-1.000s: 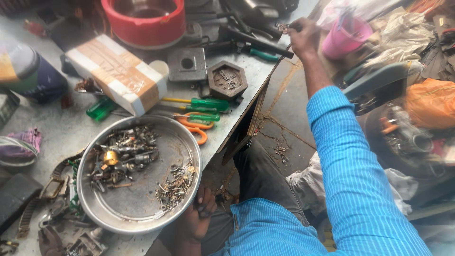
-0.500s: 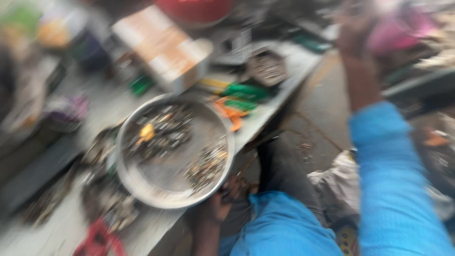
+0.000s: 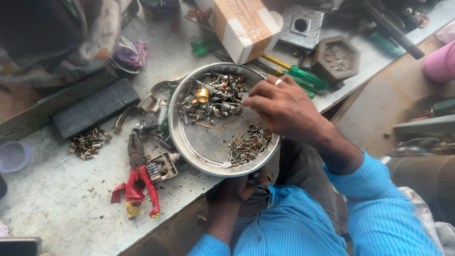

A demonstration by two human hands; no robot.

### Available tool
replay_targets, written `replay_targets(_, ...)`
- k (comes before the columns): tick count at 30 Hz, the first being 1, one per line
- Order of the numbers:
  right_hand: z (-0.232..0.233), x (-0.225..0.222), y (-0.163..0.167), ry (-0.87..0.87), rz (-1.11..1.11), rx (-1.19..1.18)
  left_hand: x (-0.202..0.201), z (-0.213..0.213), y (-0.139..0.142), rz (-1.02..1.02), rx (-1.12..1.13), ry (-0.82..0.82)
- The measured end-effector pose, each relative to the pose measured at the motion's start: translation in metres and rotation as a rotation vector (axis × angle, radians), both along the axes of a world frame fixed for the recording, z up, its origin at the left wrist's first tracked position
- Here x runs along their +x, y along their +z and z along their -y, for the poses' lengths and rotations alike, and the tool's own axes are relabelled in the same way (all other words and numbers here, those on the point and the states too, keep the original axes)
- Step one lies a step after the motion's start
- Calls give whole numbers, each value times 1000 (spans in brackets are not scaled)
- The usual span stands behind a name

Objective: The person sorts small metal parts from a metal tray, picking up individual pieces and placing them into a pile on the workbench. The person also uses pliers to handle some of the parts.

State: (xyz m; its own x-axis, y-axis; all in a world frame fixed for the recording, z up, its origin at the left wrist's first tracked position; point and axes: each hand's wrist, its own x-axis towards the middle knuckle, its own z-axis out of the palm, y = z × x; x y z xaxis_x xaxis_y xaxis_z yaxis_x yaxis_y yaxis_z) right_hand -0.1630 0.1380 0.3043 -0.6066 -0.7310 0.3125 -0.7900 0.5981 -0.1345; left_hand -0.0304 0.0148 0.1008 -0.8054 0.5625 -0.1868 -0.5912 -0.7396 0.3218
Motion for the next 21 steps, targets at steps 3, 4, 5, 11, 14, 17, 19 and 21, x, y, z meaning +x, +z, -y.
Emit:
replay_targets(3,9,-4,-8,-3,55,21,1,3,-2,-24,-1,3)
replay_targets(4,11,-3,-10,3,71,29,1,3,-3,-31,7,7)
replay_targets(5,12,-3,-11,-6,73,62,1,3,-5,-37,12,11)
replay_targets(11,1,1,-8,40,115,-88,3,1,-16,-21,52,-18)
replay_targets(14,-4,3,-10,31,111,-156,3,-1,-19,-39,70,-26)
replay_targets(17,-6,6,-11,-35,-1,-112,3,-2,-18,-74,67,-12)
replay_targets(19,-4,6,-11,-46,27,-81,2,-1,-15,-90,48,0)
replay_targets(21,0,6,-11,-38,24,-55,2,0,-10,-81,16,9)
